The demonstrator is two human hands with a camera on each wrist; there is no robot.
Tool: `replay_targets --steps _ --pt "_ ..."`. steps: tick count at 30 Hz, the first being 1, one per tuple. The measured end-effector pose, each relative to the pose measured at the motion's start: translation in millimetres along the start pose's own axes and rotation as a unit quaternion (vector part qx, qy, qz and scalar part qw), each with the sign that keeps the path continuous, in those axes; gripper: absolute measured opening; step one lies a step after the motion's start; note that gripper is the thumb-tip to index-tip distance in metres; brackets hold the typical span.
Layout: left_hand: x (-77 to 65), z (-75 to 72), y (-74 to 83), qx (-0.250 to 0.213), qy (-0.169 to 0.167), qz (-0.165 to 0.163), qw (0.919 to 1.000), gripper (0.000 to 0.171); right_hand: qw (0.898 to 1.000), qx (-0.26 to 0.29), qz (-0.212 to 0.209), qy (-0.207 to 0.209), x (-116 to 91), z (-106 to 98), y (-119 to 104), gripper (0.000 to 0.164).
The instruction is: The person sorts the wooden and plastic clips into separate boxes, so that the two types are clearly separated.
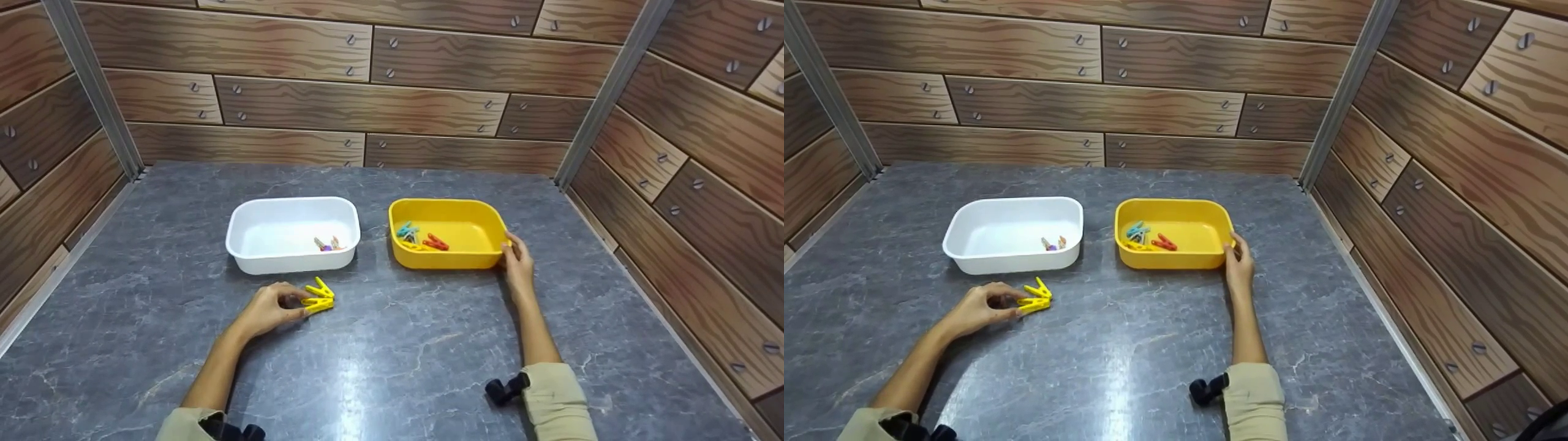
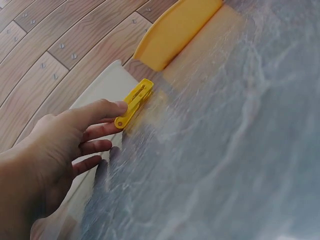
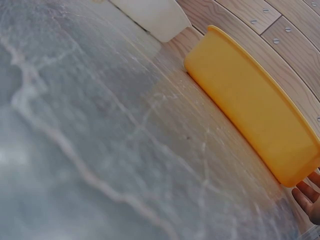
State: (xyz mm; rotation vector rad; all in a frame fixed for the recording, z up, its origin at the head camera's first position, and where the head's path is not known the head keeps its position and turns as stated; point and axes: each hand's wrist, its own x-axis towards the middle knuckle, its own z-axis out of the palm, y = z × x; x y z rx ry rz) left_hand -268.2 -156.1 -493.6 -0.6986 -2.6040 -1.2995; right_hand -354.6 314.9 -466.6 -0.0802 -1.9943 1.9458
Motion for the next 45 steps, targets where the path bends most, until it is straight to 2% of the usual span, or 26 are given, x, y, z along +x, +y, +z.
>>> replay_targets --steps 2,11,22,27,31,38,45 --pt "-0.6 0.4 1.1 -0.006 -0.001 -0.005 1.0000 0.024 1.000 -0.003 -0.004 0.006 2.7 -1.3 6.0 0.038" --pt "-0.2 2.2 5.9 -0.032 -0.001 -0.020 0.9993 0.021 1.000 -0.016 -0.013 0.013 2.3 -0.7 7.4 0.037" --pt "3.0 4.2 15.4 -0.038 0.004 -0.012 0.9992 0.021 0.999 -0.035 -0.005 0.014 2.6 -2.0 4.8 0.039" --pt "6.0 5.7 22.9 -0.034 -0.008 -0.015 0.9993 0.022 0.999 -0.030 -0.013 0.015 1.6 -2.0 6.0 0.038" --pt "12.3 7.5 29.1 -0.022 -0.017 -0.009 0.9996 0.022 1.000 -0.016 -0.015 0.007 1.1 -1.5 7.1 0.037" --pt "28.9 9.5 40.2 0.009 -0.036 0.022 0.9991 0.022 0.999 -0.024 -0.015 0.020 2.5 -0.4 8.4 0.036" --pt "44.6 14.1 53.8 0.021 -0.047 0.012 0.9986 0.024 1.000 -0.019 -0.007 0.020 2.0 0.0 7.3 0.037"
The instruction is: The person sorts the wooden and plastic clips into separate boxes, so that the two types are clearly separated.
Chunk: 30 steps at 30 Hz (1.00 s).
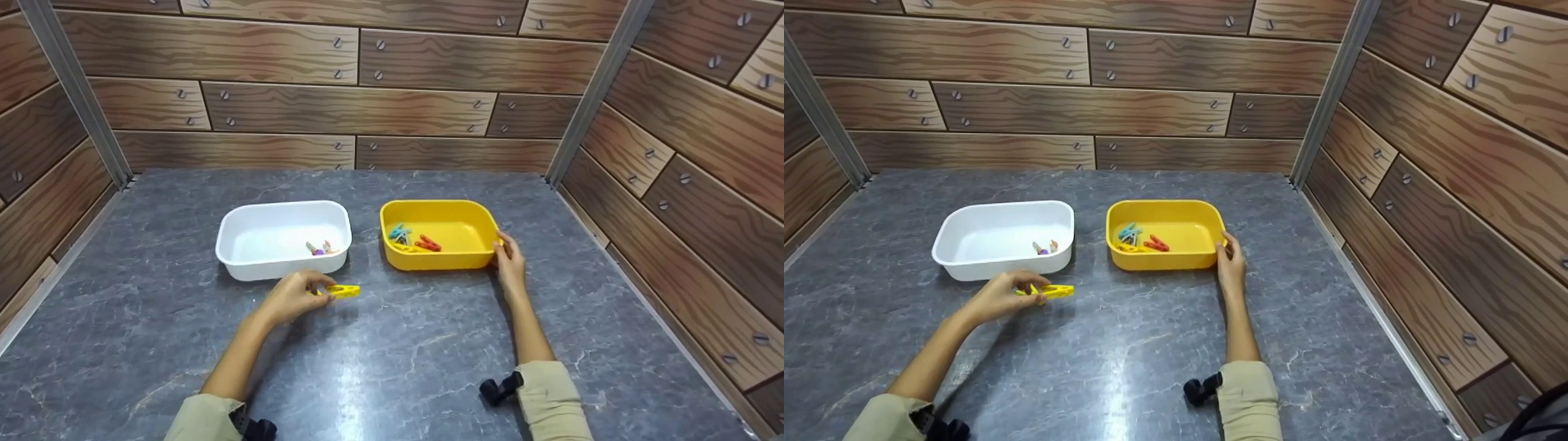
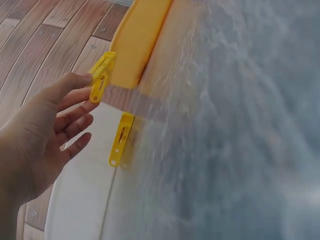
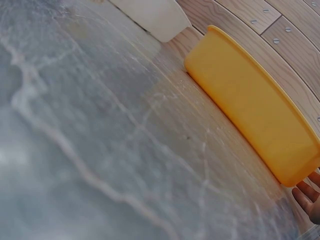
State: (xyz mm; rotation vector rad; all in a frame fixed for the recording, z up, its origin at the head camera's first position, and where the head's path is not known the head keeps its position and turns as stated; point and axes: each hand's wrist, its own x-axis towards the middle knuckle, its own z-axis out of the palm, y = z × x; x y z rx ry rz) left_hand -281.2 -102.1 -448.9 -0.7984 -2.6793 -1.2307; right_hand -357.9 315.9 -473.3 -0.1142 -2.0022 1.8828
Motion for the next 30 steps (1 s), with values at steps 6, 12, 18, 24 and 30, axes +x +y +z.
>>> replay_targets --steps 6,12,18,24,30 --pt "14.7 6.0 9.0 0.025 0.012 0.007 0.9996 0.023 1.000 0.010 0.000 -0.003 -1.4 -0.2 2.9 0.037" --pt "31.2 14.4 14.6 0.059 0.027 0.015 0.9978 0.024 1.000 0.005 0.000 -0.004 -1.9 -1.2 4.0 0.037" --pt "45.4 19.6 19.7 0.099 0.043 0.034 0.9936 0.024 1.000 -0.004 0.004 -0.006 -1.7 -1.5 2.8 0.037" --pt "56.5 23.0 26.5 0.112 0.070 0.023 0.9909 0.024 1.000 -0.003 0.000 -0.003 -0.1 -0.4 0.3 0.036" --pt "65.5 28.5 29.5 0.133 0.095 0.029 0.9860 0.025 1.000 -0.003 0.001 -0.002 -0.4 -0.7 -0.6 0.037"
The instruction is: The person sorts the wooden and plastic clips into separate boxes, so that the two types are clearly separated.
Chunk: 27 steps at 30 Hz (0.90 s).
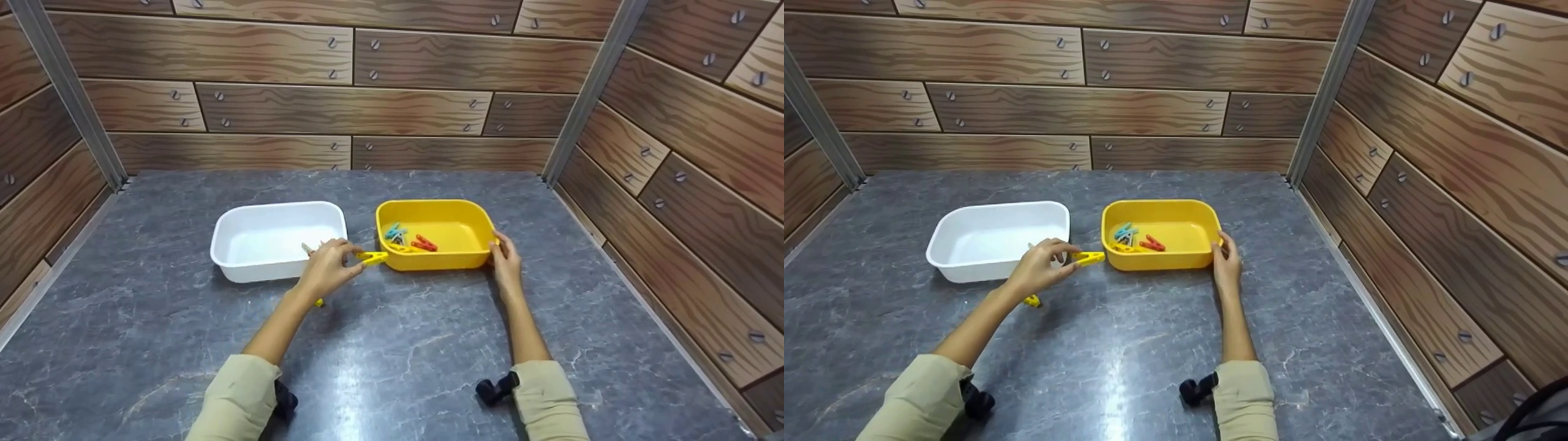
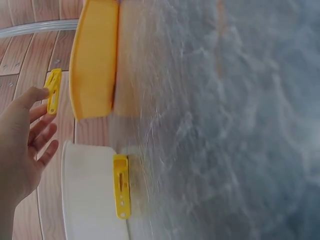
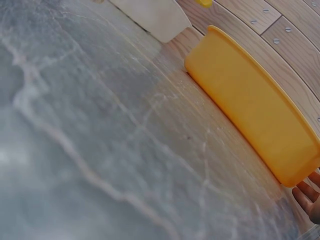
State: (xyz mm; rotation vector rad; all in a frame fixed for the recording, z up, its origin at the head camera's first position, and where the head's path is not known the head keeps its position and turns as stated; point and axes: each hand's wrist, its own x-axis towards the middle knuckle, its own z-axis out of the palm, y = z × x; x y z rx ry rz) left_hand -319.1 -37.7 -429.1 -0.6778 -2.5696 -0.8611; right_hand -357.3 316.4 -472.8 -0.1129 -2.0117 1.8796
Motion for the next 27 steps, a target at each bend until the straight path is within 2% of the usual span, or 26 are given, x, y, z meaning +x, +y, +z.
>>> replay_targets --steps 8,18,27 --pt "14.1 7.6 9.4 0.019 0.032 0.017 0.9992 0.025 1.000 0.005 -0.006 0.002 0.6 0.4 0.5 0.036" --pt "33.7 17.8 20.1 0.039 0.032 0.045 0.9977 0.027 1.000 0.024 0.002 -0.005 0.2 -0.2 0.3 0.037" --pt "49.5 28.4 25.4 0.050 0.039 0.027 0.9976 0.028 1.000 -0.001 0.000 0.003 -0.3 0.1 -0.5 0.037"
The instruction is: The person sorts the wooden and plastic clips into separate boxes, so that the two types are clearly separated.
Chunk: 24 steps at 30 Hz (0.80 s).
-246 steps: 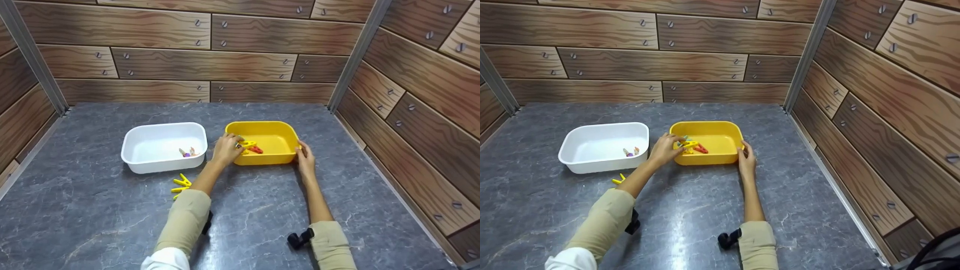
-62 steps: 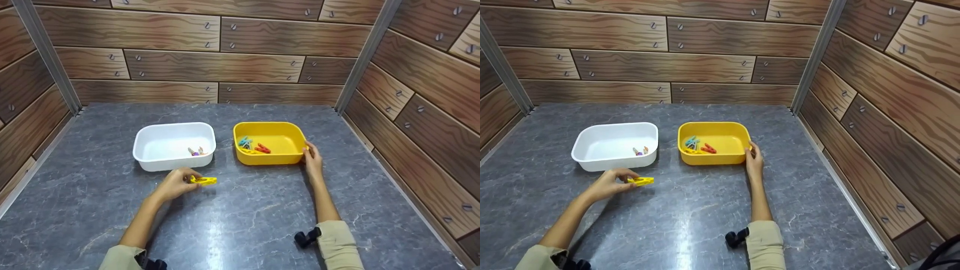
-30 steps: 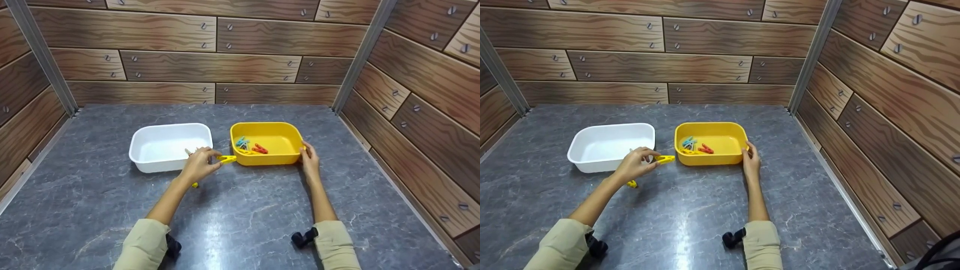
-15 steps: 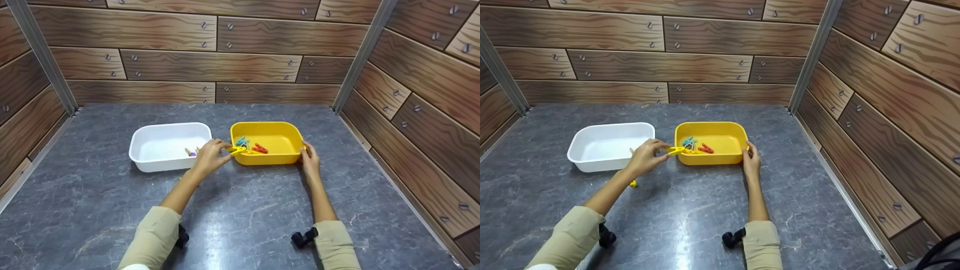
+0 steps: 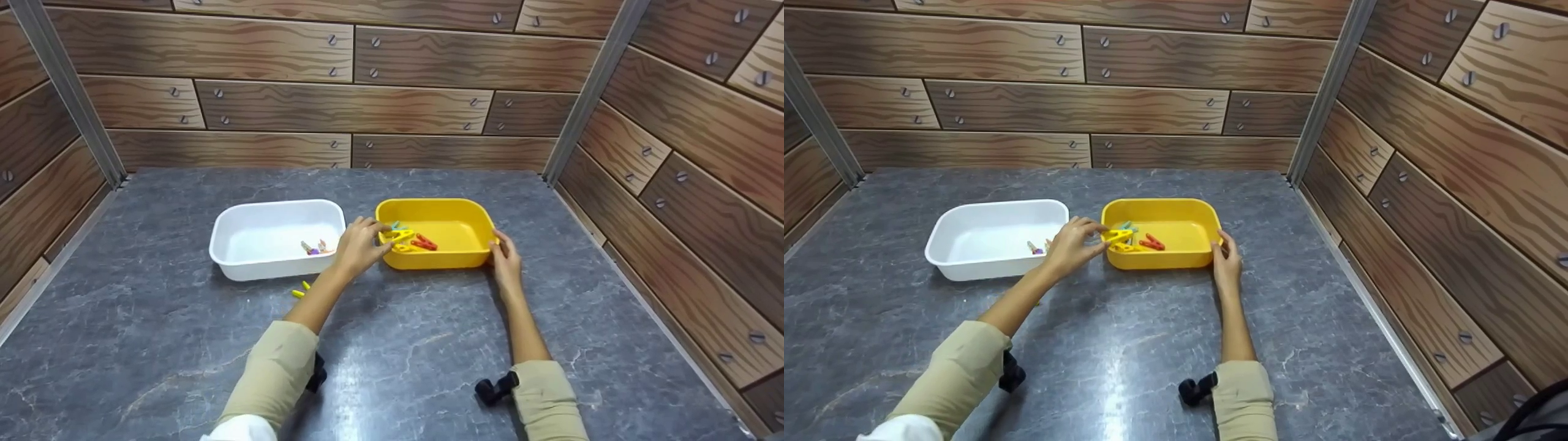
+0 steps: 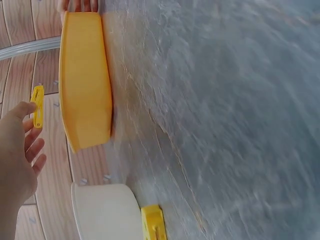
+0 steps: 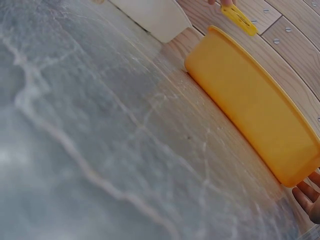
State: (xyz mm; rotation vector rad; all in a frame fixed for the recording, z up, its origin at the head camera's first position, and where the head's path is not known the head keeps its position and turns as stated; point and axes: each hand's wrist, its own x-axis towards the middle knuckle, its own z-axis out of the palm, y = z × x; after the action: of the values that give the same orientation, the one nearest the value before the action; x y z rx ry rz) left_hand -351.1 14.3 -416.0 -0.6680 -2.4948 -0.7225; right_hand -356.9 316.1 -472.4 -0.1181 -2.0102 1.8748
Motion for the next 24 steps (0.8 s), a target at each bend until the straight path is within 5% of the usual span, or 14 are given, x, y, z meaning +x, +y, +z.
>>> replay_targets --steps 15,24 --pt "16.6 21.4 8.0 0.015 -0.006 -0.047 0.9988 0.029 1.000 0.022 0.004 -0.002 1.1 1.3 -0.4 0.037" --pt "14.3 35.1 7.1 -0.028 0.020 -0.086 0.9957 0.030 1.000 0.020 0.009 -0.006 -1.8 0.4 -4.2 0.039"
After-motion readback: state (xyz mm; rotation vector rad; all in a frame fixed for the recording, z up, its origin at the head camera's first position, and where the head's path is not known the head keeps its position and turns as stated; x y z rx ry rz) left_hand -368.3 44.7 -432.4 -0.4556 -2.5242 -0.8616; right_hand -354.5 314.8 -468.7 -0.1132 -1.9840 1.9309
